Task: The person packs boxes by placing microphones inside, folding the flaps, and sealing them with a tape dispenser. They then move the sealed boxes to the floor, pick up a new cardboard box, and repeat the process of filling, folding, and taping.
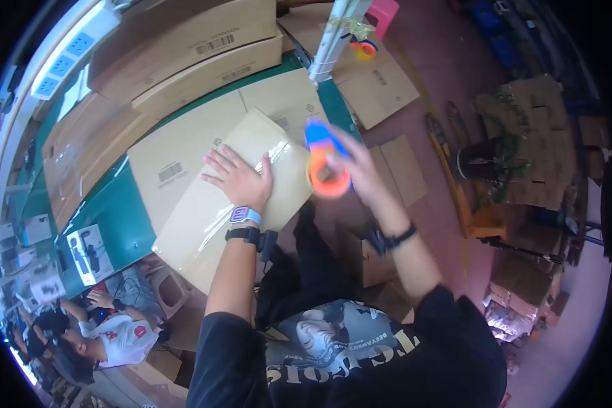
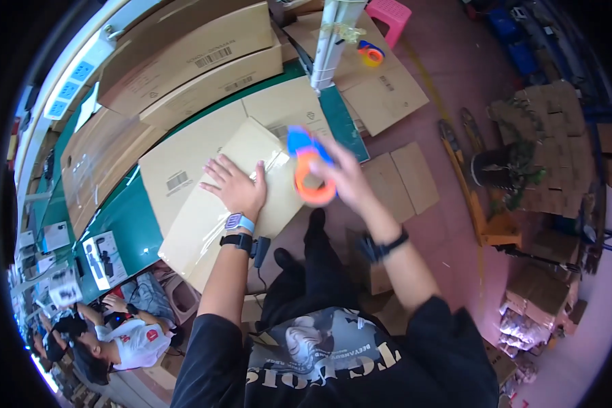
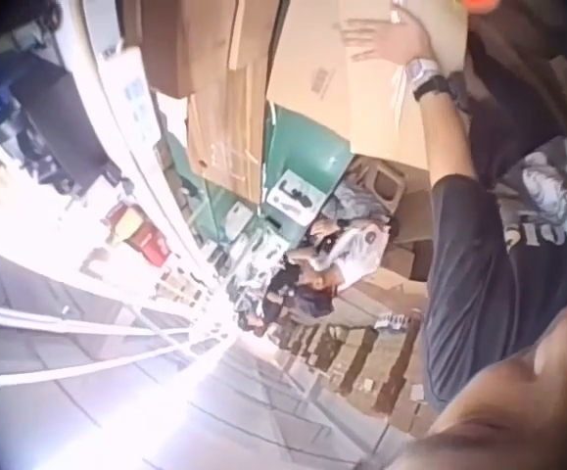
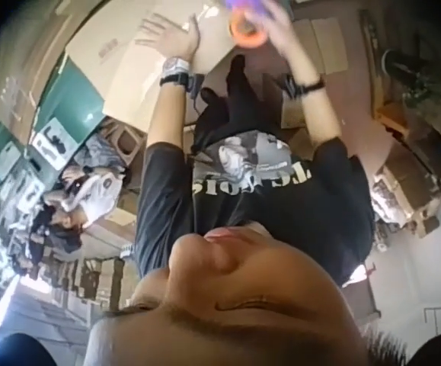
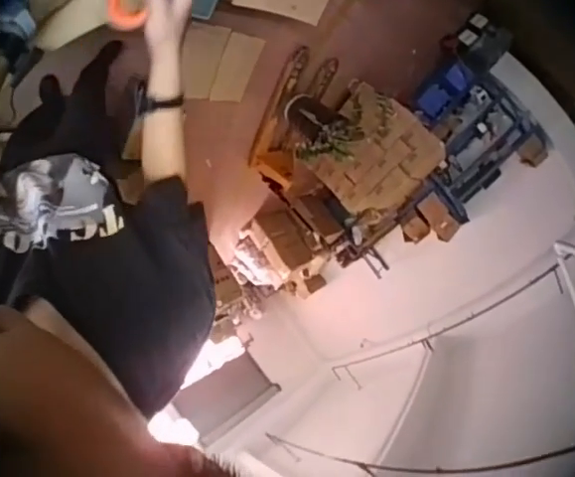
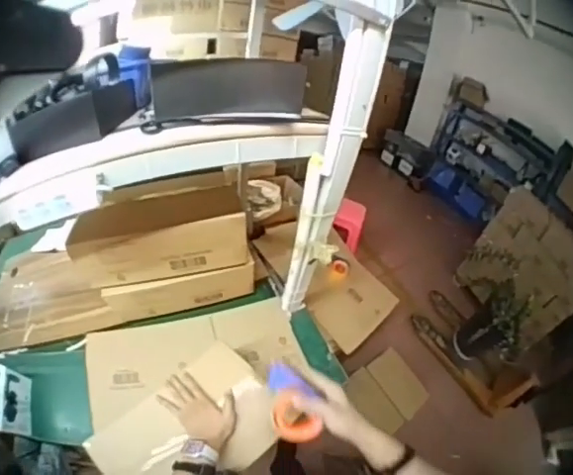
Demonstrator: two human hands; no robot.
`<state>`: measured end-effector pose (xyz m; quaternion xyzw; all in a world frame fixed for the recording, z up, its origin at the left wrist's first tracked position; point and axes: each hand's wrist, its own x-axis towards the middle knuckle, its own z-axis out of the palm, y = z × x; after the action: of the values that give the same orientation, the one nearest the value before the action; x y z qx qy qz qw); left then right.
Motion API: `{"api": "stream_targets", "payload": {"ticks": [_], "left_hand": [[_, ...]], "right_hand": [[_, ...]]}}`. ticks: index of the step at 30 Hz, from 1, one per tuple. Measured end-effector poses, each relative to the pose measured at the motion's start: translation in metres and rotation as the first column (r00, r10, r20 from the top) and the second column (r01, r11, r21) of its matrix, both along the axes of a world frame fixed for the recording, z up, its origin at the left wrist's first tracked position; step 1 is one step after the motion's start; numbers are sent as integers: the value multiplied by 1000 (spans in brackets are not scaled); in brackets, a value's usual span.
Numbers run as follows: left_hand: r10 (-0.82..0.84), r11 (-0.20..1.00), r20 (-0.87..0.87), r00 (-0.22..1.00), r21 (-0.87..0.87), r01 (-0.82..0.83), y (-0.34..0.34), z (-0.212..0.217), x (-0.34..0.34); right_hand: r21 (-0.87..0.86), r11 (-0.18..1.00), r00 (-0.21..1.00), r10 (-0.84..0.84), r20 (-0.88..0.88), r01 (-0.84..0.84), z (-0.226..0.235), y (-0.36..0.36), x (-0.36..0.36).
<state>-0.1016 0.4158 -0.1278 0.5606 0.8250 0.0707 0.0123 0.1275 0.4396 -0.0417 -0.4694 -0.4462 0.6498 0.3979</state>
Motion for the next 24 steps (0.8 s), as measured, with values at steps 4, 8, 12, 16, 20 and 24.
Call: {"api": "stream_targets", "payload": {"ticks": [4,8,12,16,20,24], "left_hand": [[-45,999,78,996,22,44,15,7,12],[-5,1000,85,996,-27,7,-17,15,92],[-10,1000,52,999,11,9,-16,27,103],[-32,999,69,997,28,30,-18,29,102],[-17,1000,36,999,14,17,-16,25,104],[-2,1000,-8,1000,16,2,-24,20,103]], "right_hand": [[209,932,876,178,448,-296,-8,159,-28],[-98,824,654,509,559,-558,-34,213,-14],[-345,581,379,779,499,-737,-26,232,-12],[-353,504,233,776,586,-788,-20,234,-14],[-197,567,304,665,683,-800,-29,208,1],[37,747,611,514,602,-664,-12,126,81]]}}
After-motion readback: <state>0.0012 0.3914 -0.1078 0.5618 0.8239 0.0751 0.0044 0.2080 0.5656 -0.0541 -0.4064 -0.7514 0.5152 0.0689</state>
